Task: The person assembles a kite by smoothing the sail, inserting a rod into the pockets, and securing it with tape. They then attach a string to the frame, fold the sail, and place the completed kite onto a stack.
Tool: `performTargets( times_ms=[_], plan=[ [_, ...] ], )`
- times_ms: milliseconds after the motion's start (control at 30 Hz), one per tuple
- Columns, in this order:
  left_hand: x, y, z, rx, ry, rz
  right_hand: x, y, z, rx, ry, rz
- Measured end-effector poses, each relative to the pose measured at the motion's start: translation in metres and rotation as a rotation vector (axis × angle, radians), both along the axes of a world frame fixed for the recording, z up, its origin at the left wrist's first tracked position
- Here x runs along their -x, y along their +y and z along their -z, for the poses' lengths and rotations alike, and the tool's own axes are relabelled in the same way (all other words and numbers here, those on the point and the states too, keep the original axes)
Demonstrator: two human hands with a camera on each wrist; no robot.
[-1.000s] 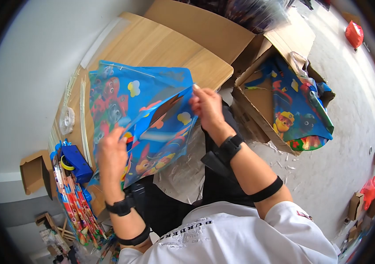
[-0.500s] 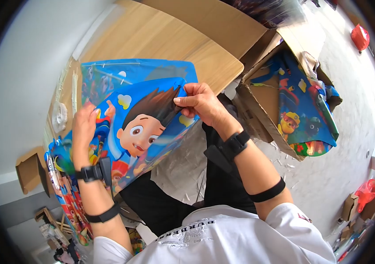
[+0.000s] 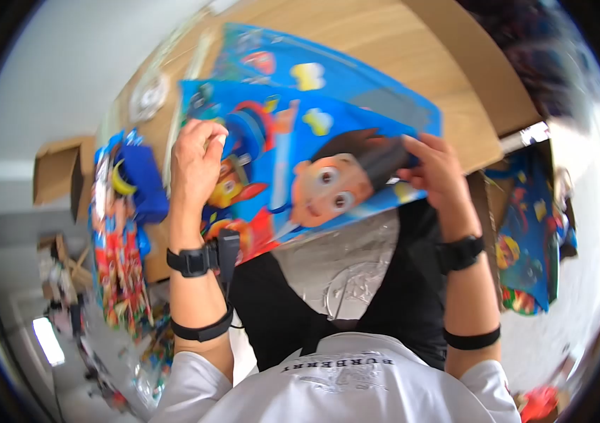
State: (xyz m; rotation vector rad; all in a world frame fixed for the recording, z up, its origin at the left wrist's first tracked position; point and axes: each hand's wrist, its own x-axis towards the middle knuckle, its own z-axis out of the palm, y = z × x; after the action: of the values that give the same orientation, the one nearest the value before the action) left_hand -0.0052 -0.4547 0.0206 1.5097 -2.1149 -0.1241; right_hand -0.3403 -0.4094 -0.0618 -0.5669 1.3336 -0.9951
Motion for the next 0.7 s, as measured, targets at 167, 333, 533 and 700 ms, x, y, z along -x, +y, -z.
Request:
performTargets(
  times_ms=[167, 333, 533, 700],
  plan=[
    [-0.153, 0.07, -0.006, 0.14, 0.173, -0.576, 0.0, -0.002, 0.006, 0.016, 0.057, -0.041],
    [-0.241, 0.092, 0.0, -0.149, 0.648, -0.955, 0.001, -0.005, 0.016, 0.045, 0.108, -0.027],
    [-0.233, 0.076, -0.001, -0.364, 0.975, -0.968, 0.004, -0.006, 0.019, 0.056, 0.117, -0.042],
    [-0.231, 0.064, -0.002, -0.413, 1.079, -1.012, 0.004, -0.006, 0.021, 0.051, 0.147, -0.028]
  ],
)
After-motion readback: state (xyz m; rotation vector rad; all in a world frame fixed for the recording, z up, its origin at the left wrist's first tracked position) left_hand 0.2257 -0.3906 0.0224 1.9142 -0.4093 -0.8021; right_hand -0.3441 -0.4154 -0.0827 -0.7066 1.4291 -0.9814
